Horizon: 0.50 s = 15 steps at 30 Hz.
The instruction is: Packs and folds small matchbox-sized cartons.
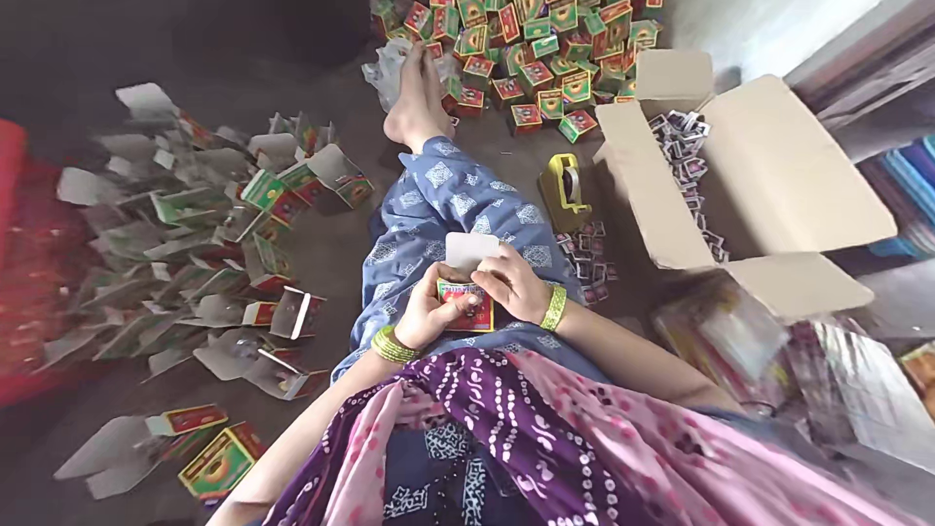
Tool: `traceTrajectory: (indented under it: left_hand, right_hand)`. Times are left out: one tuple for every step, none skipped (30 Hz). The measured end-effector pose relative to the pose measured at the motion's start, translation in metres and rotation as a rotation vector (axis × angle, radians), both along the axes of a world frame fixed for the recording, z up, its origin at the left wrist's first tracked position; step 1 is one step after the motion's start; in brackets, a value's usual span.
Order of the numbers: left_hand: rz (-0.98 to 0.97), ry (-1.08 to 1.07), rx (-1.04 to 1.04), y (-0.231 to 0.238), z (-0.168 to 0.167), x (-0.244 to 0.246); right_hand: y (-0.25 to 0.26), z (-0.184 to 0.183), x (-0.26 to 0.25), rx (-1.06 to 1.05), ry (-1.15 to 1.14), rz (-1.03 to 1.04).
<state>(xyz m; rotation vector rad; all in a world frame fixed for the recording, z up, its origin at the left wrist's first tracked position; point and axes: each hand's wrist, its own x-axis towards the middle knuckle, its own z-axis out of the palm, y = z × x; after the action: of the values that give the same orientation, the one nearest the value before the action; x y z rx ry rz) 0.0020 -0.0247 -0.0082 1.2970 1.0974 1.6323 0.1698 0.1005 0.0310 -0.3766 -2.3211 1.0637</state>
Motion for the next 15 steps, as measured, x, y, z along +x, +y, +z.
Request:
traceTrajectory:
  left_hand:
    - [0.010,-0.030,-0.007,0.001,0.001,0.001]
    - [0.020,-0.049,-0.007,0.001,0.003,0.001]
    - [0.022,-0.069,0.002,0.001,0.004,0.001]
    - [0.021,-0.081,0.013,0.001,0.005,0.001]
    - [0.018,-0.081,0.023,0.001,0.005,0.001]
    - [0.008,-0.069,0.024,0.001,0.005,0.001]
    - [-0.003,-0.050,0.017,0.001,0.004,0.001]
    - [-0.005,-0.027,0.010,0.000,0.003,0.001]
    - [0.000,-0.014,0.001,0.000,0.003,0.000]
    - [-0.002,-0.004,-0.010,0.000,0.003,0.000]
    - [-0.004,0.008,-0.015,-0.001,0.003,0.000]
    - [-0.002,0.013,-0.012,-0.001,0.002,0.000]
    - [-0.003,0.015,-0.005,-0.001,0.002,0.000]
    - [-0.004,0.023,0.003,0.000,0.001,0.000]
    - [-0.005,0.035,0.006,0.000,0.000,0.000]
  right_hand:
    - [0.000,0.001,0.001,-0.036,0.065,-0.029]
    - [0.000,0.003,0.002,-0.079,0.114,-0.037]
    - [-0.001,0.007,0.003,-0.141,0.156,-0.027]
    - [-0.001,0.010,0.004,-0.218,0.192,-0.002]
    - [-0.002,0.014,0.005,-0.286,0.208,0.030]
    - [-0.003,0.016,0.006,-0.329,0.210,0.062]
    - [-0.003,0.017,0.006,-0.333,0.199,0.086]
    - [-0.002,0.017,0.006,-0.298,0.174,0.102]
    - [-0.002,0.018,0.007,-0.246,0.138,0.106]
    - [-0.003,0.020,0.007,-0.192,0.099,0.102]
    - [-0.003,0.023,0.008,-0.136,0.065,0.097]
    - [-0.005,0.027,0.008,-0.078,0.043,0.086]
    - [-0.006,0.030,0.008,-0.042,0.030,0.079]
    - [-0.006,0.032,0.008,-0.025,0.023,0.074]
    - [-0.006,0.033,0.008,-0.024,0.023,0.070]
